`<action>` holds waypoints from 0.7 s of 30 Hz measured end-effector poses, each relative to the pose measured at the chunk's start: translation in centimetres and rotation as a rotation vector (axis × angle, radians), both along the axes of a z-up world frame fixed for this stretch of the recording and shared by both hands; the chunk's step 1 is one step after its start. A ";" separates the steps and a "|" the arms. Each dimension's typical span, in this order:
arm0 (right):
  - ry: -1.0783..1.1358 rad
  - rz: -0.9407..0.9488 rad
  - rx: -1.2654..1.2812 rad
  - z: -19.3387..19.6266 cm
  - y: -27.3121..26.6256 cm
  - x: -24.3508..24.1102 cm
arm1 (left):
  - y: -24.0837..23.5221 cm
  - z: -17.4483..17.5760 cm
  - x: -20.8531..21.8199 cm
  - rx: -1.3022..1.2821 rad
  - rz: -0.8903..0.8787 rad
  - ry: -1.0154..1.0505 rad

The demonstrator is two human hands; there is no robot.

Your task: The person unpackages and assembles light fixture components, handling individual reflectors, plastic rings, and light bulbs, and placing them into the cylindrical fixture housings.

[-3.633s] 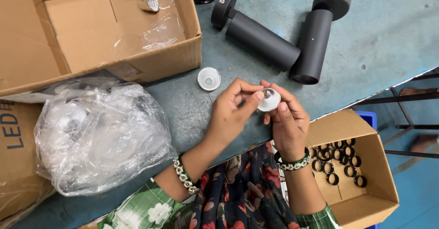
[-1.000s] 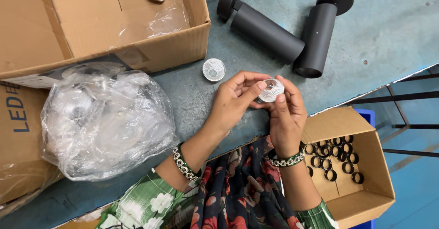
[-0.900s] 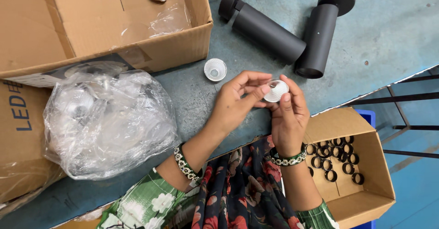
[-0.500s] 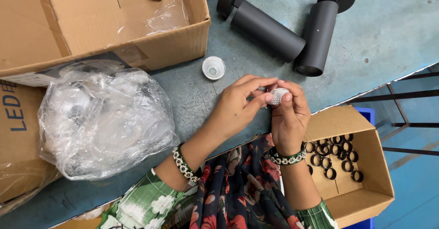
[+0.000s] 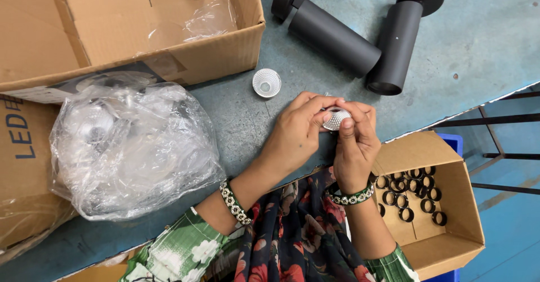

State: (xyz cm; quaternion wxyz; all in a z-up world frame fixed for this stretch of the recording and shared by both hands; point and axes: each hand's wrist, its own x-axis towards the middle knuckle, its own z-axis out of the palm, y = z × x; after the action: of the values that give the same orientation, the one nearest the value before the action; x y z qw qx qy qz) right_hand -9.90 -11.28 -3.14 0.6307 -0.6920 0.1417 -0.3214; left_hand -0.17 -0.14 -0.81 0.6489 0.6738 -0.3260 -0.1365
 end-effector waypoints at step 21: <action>-0.074 0.058 0.385 -0.7 -0.8 0.1 | -0.9 -0.8 -0.5 -0.163 -0.088 0.324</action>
State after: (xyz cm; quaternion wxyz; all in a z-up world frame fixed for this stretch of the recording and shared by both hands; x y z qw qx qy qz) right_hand -9.81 -12.04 -3.84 0.7651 -0.5503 0.1574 -0.2952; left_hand -0.70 -1.04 -1.57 0.7387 0.5733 -0.2562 -0.2448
